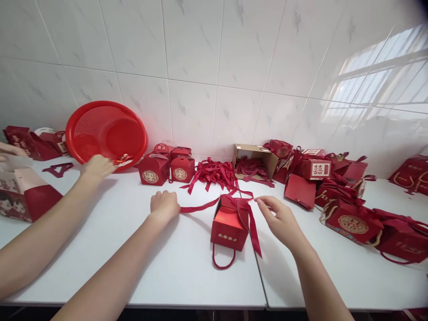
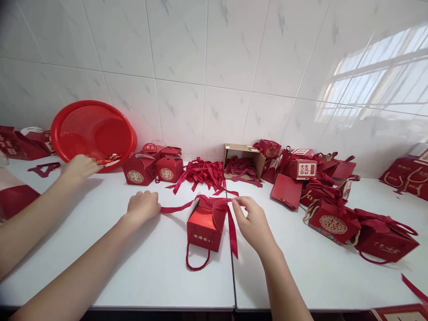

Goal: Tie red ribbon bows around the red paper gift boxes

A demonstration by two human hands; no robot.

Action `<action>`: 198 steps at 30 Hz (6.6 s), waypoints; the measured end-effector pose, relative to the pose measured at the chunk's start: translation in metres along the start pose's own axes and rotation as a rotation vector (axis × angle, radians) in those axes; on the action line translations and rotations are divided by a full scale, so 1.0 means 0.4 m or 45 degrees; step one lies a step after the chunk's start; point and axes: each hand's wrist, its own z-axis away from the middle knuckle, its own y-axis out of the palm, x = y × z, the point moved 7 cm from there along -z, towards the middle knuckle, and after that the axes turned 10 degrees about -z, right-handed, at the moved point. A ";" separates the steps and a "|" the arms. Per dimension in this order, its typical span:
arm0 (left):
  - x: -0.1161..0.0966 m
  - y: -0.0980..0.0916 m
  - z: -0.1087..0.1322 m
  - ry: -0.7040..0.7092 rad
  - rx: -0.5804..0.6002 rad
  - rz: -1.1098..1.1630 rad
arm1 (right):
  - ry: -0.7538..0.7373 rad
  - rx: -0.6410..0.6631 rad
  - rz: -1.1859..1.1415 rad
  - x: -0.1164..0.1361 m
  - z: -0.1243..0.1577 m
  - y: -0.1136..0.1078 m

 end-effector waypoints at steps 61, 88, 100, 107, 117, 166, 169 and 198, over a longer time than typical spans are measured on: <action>-0.108 0.050 0.235 0.006 0.382 0.464 | 0.532 0.631 -0.351 -0.108 0.146 0.081; -0.362 -0.237 0.110 0.304 -0.013 1.308 | -0.074 -0.040 -0.779 0.175 -0.071 -0.071; -0.423 -0.228 0.117 0.388 0.165 1.286 | -0.288 -0.141 -1.033 0.255 -0.109 -0.078; -0.462 -0.220 0.116 0.468 0.180 1.246 | -0.198 -0.083 -1.075 0.304 -0.129 -0.054; -0.501 -0.221 0.156 0.539 0.288 0.816 | -0.304 0.300 -0.758 0.347 -0.090 0.007; -0.209 0.007 0.175 0.405 0.159 0.422 | 0.105 0.201 -0.204 -0.023 0.057 0.053; -0.212 0.066 0.171 0.327 0.222 0.592 | 0.292 0.267 -0.479 -0.047 0.065 0.090; -0.382 -0.008 0.273 0.705 0.048 0.120 | 0.211 0.436 -0.857 0.055 0.071 0.046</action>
